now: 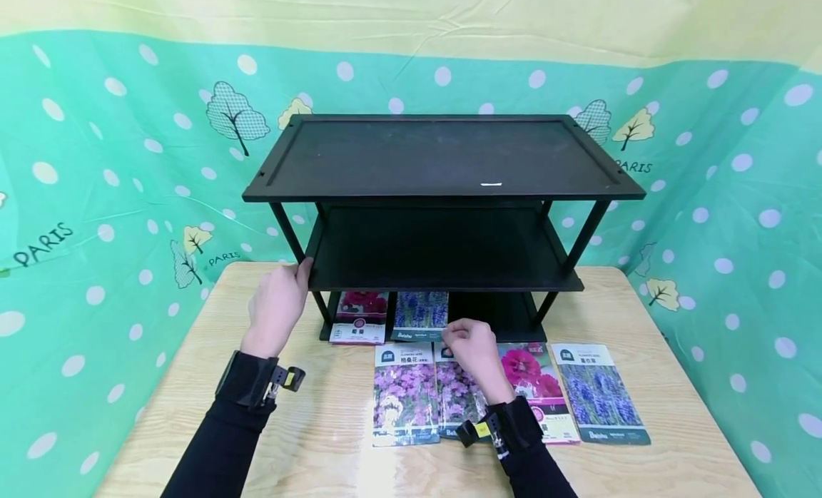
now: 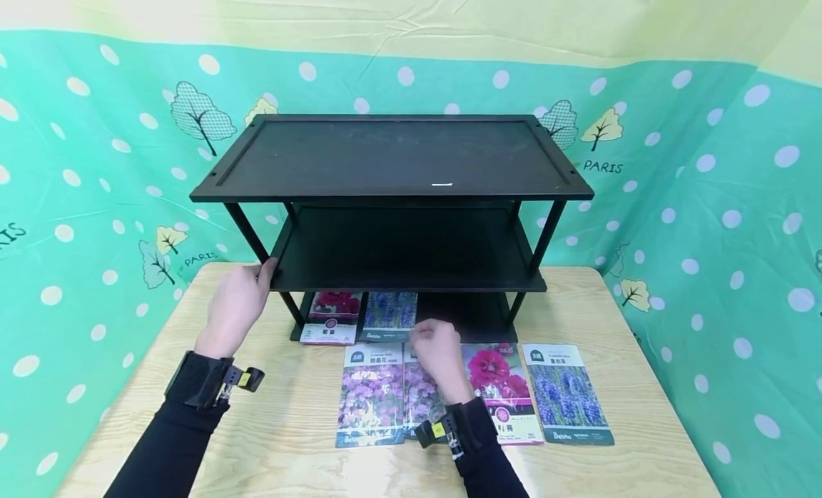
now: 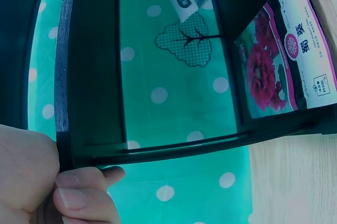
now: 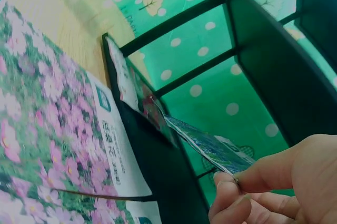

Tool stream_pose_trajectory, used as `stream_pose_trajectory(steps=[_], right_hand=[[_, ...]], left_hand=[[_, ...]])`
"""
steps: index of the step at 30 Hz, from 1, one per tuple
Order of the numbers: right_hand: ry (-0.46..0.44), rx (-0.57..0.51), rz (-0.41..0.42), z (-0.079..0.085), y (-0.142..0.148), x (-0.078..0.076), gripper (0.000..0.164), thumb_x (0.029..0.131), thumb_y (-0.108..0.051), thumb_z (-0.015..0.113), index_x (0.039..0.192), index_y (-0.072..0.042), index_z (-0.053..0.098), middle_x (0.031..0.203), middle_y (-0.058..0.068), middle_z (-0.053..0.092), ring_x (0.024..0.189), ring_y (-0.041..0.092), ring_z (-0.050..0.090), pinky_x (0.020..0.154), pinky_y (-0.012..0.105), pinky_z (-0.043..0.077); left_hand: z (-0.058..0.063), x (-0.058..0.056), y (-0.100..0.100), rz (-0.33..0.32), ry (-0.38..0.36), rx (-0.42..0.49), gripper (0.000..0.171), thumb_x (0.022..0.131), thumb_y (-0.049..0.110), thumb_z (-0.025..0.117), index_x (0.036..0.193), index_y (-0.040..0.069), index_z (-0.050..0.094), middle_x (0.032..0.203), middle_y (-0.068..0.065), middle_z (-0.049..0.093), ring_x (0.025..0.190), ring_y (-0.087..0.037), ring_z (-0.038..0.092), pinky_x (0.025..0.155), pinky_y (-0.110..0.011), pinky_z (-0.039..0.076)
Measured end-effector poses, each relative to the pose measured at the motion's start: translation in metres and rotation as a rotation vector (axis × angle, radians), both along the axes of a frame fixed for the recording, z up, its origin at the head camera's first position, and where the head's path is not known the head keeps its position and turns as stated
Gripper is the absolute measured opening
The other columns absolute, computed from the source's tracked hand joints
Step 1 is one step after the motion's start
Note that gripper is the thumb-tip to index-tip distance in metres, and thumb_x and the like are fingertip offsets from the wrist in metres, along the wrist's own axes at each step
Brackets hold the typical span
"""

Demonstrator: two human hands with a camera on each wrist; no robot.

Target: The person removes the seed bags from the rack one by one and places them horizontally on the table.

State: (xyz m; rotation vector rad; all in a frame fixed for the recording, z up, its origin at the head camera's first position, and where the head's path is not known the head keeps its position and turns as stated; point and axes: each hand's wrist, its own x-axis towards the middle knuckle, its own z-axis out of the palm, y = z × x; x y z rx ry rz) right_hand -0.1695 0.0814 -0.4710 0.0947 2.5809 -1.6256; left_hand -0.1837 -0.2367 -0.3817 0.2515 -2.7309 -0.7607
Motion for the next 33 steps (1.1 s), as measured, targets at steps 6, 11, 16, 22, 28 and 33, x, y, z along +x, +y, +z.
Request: stream_pose_trajectory(steps=[6, 11, 16, 22, 28, 33], right_hand=[[0.013, -0.062, 0.049, 0.005, 0.001, 0.009, 0.014, 0.098, -0.011, 0.067, 0.104, 0.000, 0.072, 0.089, 0.019, 0.075, 0.080, 0.038, 0.071, 0.055, 0.027, 0.046], [0.002, -0.085, 0.080, 0.009, 0.002, 0.019, 0.013, 0.098, -0.011, 0.068, 0.104, 0.000, 0.072, 0.086, 0.017, 0.074, 0.077, 0.037, 0.070, 0.054, 0.026, 0.044], [-0.007, -0.115, 0.116, 0.012, -0.003, 0.027, 0.015, 0.099, -0.011, 0.068, 0.105, 0.002, 0.071, 0.087, 0.017, 0.075, 0.077, 0.036, 0.071, 0.055, 0.024, 0.046], [-0.019, -0.153, 0.195, 0.007, -0.011, 0.037, 0.018, 0.099, -0.010, 0.068, 0.107, 0.006, 0.070, 0.087, 0.018, 0.075, 0.072, 0.029, 0.072, 0.059, 0.027, 0.053], [-0.051, -0.185, 0.225, 0.004, -0.017, 0.044, 0.015, 0.098, -0.009, 0.069, 0.103, 0.005, 0.070, 0.084, 0.017, 0.074, 0.067, 0.024, 0.069, 0.061, 0.036, 0.057], [-0.091, -0.221, 0.241, 0.001, -0.020, 0.051, 0.014, 0.097, -0.007, 0.070, 0.103, 0.005, 0.070, 0.082, 0.016, 0.074, 0.067, 0.028, 0.069, 0.061, 0.040, 0.058]], left_hand=[[-0.002, -0.001, 0.000, -0.007, 0.030, -0.005, 0.048, 0.112, 0.040, 0.040, 0.083, 0.007, 0.058, 0.056, -0.003, 0.037, 0.043, -0.021, 0.042, 0.039, -0.032, 0.030], [-0.004, -0.001, 0.001, -0.018, 0.036, -0.002, 0.051, 0.113, 0.040, 0.039, 0.078, 0.007, 0.058, 0.056, -0.003, 0.038, 0.043, -0.021, 0.042, 0.039, -0.032, 0.031], [-0.003, -0.001, 0.001, -0.027, 0.046, -0.008, 0.052, 0.113, 0.037, 0.039, 0.074, 0.007, 0.056, 0.055, -0.003, 0.038, 0.043, -0.021, 0.042, 0.040, -0.032, 0.030], [-0.004, 0.002, -0.001, -0.020, 0.031, -0.010, 0.054, 0.113, 0.039, 0.038, 0.073, 0.007, 0.057, 0.055, -0.004, 0.039, 0.043, -0.021, 0.043, 0.039, -0.032, 0.031], [-0.002, 0.001, -0.001, -0.017, 0.033, -0.015, 0.055, 0.113, 0.041, 0.038, 0.074, 0.007, 0.057, 0.056, -0.004, 0.039, 0.043, -0.022, 0.044, 0.039, -0.032, 0.031], [-0.002, 0.000, 0.000, -0.014, 0.022, -0.030, 0.056, 0.113, 0.041, 0.038, 0.073, 0.007, 0.058, 0.057, -0.005, 0.040, 0.044, -0.022, 0.044, 0.038, -0.033, 0.031]])
